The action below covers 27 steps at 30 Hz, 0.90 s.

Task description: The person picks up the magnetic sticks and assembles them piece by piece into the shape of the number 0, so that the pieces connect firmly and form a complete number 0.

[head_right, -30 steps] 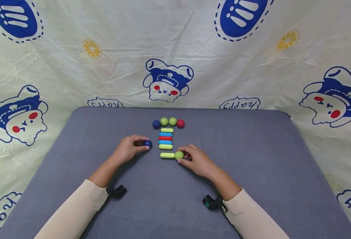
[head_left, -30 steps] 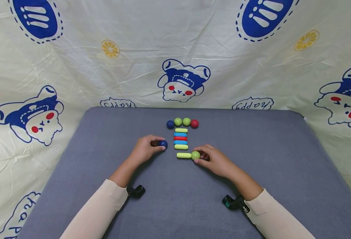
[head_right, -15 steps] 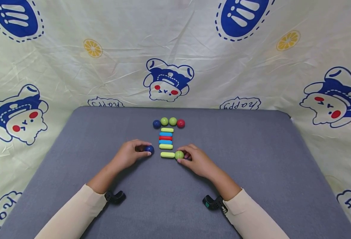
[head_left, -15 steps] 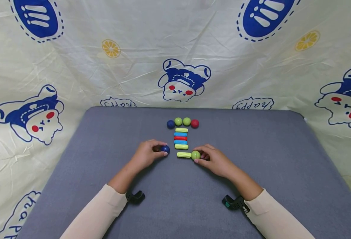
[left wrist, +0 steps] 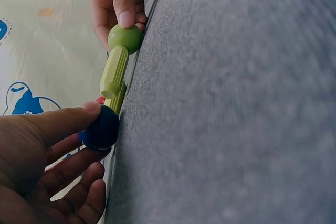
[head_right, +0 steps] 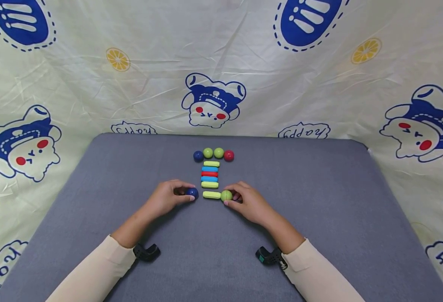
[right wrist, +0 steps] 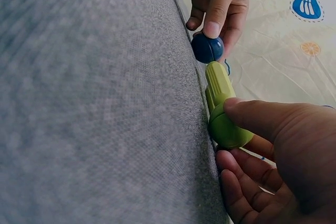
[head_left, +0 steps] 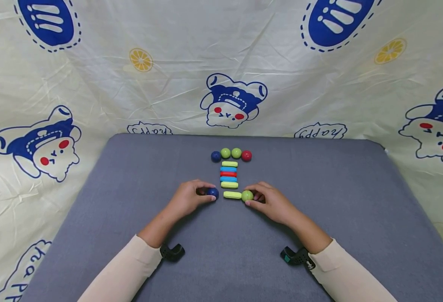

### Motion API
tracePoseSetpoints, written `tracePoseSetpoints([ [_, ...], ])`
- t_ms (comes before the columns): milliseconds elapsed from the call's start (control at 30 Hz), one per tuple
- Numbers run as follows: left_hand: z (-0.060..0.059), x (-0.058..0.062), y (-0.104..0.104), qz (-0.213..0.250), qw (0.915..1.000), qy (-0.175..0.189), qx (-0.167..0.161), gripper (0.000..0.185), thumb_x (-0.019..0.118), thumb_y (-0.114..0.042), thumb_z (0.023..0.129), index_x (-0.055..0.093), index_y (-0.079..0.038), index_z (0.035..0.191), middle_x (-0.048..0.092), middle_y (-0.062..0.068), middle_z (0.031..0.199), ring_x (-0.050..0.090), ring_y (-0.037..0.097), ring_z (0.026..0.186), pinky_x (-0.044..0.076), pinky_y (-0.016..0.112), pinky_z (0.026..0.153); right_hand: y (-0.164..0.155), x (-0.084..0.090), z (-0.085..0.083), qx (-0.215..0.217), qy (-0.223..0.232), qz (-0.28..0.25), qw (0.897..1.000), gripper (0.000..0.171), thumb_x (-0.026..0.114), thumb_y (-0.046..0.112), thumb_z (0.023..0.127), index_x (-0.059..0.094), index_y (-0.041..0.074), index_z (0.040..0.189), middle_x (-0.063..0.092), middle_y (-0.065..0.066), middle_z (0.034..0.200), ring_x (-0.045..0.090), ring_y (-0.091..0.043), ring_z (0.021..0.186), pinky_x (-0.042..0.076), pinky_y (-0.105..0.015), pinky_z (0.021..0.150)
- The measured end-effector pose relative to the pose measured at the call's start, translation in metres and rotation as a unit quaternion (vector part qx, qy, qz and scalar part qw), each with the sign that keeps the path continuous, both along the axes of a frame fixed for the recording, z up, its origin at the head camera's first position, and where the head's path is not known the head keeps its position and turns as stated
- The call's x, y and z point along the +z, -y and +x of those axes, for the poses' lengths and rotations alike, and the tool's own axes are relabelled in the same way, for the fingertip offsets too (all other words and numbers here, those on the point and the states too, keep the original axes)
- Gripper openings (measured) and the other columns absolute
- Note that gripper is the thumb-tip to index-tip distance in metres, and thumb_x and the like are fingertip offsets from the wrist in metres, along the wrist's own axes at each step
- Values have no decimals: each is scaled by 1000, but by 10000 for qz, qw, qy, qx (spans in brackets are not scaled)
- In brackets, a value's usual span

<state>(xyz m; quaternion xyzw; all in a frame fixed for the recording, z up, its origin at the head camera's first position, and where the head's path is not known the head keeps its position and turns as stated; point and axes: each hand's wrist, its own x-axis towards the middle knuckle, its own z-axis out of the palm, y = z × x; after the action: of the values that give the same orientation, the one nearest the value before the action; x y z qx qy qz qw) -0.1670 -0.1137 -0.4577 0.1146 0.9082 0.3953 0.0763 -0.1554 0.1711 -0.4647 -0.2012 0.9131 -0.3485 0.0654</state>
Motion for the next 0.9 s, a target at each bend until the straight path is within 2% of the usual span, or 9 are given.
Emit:
tracePoseSetpoints([
  [300,0,-3,-8,75,9998,-110,-177,29,83,-27,85,78,-21,113,73,0,105,61,11,87,49,27,76,0,0,0,33,-24,34,10000,37,74,24,94,67,15,129,63,0,108,59,-11,93,53,-32,82],
  [900,1,-7,-8,486,9987,-2,-160,29,83,-23,85,78,-19,113,71,1,101,60,12,88,49,27,77,0,1,1,40,10,-10,10000,38,73,23,94,66,14,130,63,-1,107,59,-11,92,54,-31,82],
])
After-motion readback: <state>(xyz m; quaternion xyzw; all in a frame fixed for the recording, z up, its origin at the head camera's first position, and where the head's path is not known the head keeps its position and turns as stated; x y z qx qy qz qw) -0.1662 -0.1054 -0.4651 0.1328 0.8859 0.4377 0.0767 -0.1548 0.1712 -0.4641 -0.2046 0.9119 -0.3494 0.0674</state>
